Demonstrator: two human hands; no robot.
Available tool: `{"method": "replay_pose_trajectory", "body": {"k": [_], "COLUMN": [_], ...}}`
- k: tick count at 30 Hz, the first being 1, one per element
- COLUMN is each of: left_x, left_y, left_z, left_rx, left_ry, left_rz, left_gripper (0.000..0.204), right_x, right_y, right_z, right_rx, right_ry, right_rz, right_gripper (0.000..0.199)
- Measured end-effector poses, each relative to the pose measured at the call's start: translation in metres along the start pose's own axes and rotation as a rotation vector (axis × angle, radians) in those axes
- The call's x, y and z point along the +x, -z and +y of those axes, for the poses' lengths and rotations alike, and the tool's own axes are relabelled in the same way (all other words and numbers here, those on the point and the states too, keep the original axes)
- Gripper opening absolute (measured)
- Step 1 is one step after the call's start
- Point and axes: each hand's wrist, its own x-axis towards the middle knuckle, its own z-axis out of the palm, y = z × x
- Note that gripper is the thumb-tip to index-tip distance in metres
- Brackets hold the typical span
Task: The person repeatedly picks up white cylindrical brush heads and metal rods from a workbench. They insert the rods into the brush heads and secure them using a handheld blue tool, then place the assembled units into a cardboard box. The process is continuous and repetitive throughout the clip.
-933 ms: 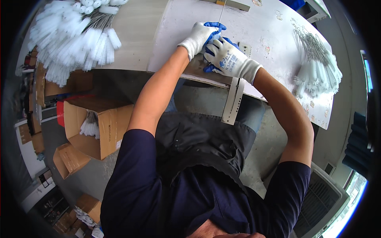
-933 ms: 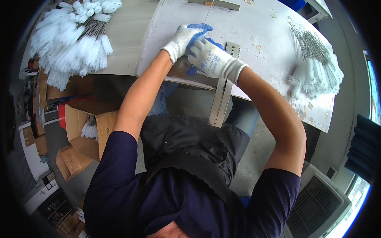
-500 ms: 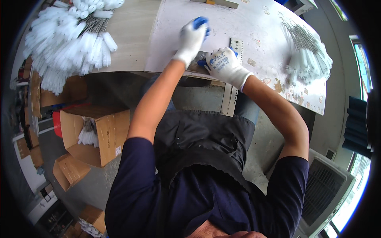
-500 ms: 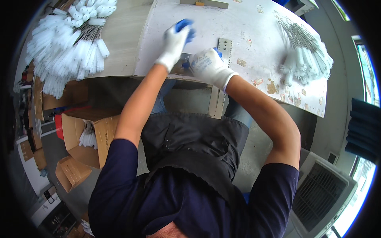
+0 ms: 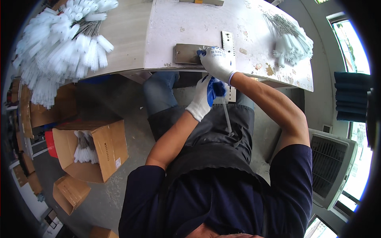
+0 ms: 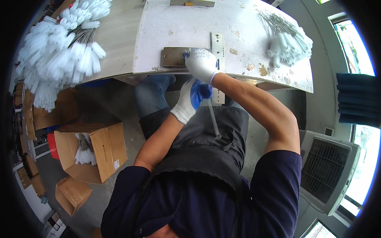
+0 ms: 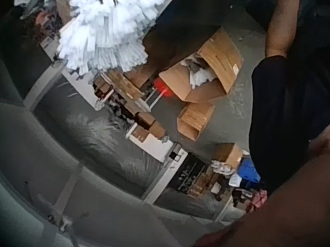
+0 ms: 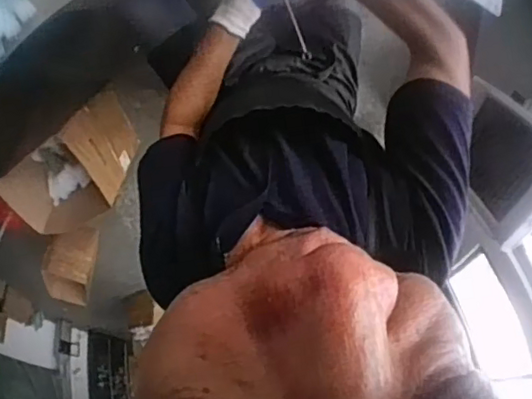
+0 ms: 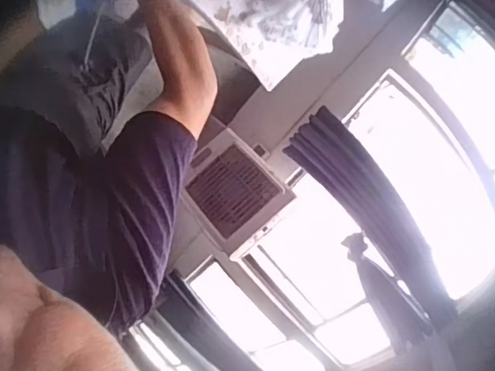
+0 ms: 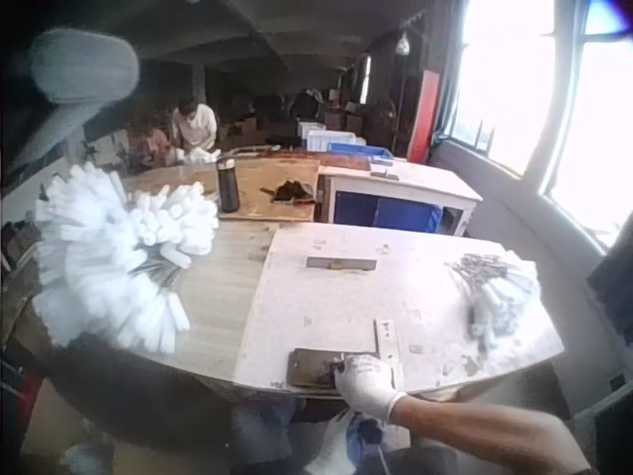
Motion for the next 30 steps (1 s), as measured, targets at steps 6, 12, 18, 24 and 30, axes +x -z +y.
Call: {"method": "replay_pose_trajectory", "body": {"k": [6,12,18,24,30], "left_x": [-0.04,-0.035,-0.03,-0.075,-0.046], "left_y": [0.014,-0.003,-0.009,-0.027,-0.023], "left_z": [0.093,0.159,0.189,0.165,0.135], "left_rx": [0.47,1.176,1.772,2.26,0.721], "left_ry": [0.044,0.079,-0.175,-1.156,-0.556], "left_rz": [0.116,0.067,-0.035,0.43,0.65], "left_gripper": [0.022,0.02,0.02,0.033,0.026], "right_x": [0.012,0.042,0.037,0.015,0.008], "right_y": [0.011,0.036,0.018,0.001,-0.011], "right_z": [0.022,0.046,0.04,0.034,0.028], "right_rx": [0.457,-0.306,-0.299,-0.14,-0.101], "right_ry": [-0.097,0.588,0.646,0.358,0.275], "right_rz": [-0.326,-0.294,-0.139,0.024,0.14], "right_gripper": [0.052,0.059,0.041,0.032,0.03]}}
